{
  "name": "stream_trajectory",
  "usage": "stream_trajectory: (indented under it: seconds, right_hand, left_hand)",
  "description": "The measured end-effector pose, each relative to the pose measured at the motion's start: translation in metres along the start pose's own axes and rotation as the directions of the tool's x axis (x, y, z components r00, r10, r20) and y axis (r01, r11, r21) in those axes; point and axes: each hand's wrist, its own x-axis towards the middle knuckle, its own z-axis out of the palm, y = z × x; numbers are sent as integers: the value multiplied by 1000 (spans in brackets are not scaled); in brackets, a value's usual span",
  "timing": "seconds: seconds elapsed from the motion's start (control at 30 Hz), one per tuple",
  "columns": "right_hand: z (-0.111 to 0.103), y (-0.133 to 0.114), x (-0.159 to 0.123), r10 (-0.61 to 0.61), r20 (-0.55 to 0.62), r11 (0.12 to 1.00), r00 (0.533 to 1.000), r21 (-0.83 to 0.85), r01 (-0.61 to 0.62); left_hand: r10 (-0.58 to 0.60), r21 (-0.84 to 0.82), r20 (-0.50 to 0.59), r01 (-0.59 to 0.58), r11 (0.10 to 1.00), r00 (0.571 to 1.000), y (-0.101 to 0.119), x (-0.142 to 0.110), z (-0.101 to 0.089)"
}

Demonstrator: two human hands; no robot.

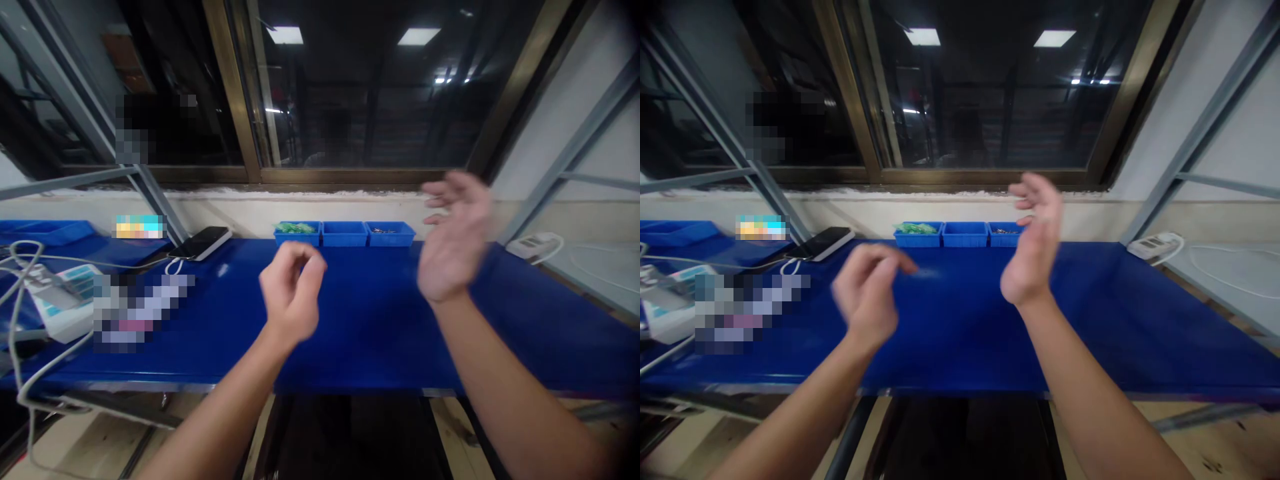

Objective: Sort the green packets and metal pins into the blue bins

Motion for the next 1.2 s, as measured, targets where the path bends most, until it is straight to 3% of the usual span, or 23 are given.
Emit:
stream_trajectory:
  seconds: [0.03,0.1,0.2,0.3,0.4,0.47,0.63,0.8,0.93,1.07,1.2]
  right_hand:
    - [13,10,-3,17,-26,1000,1000,-5,-17]
    - [38,36,-16,122,79,989,989,-90,-115]
    - [66,80,-43,271,193,945,943,-242,-222]
    - [77,110,-67,413,274,892,869,-314,-325]
    - [77,121,-78,510,337,847,791,-354,-395]
    - [75,122,-78,541,360,831,760,-369,-417]
    - [77,124,-74,633,376,767,677,-423,-482]
    - [80,127,-71,692,422,719,585,-478,-505]
    - [79,127,-70,696,428,716,576,-470,-516]
    - [77,126,-69,693,417,720,587,-424,-549]
    - [75,122,-67,655,409,755,635,-381,-533]
  left_hand:
    - [-7,66,38,5,998,999,-10,12,7]
    - [-34,275,135,-4,961,990,-41,40,23]
    - [-103,587,284,-88,805,953,-95,71,43]
    - [-258,752,390,-144,644,884,-137,79,52]
    - [-363,787,446,-165,595,818,-156,70,54]
    - [-348,795,441,-180,579,827,-159,63,55]
    - [-210,816,376,-215,536,902,-159,64,55]
    - [-269,804,485,-303,511,832,-162,94,52]
    - [-294,825,496,-338,453,817,-156,107,50]
    - [-279,823,510,-366,435,814,-139,100,46]
    - [-342,786,574,-384,484,744,-113,93,37]
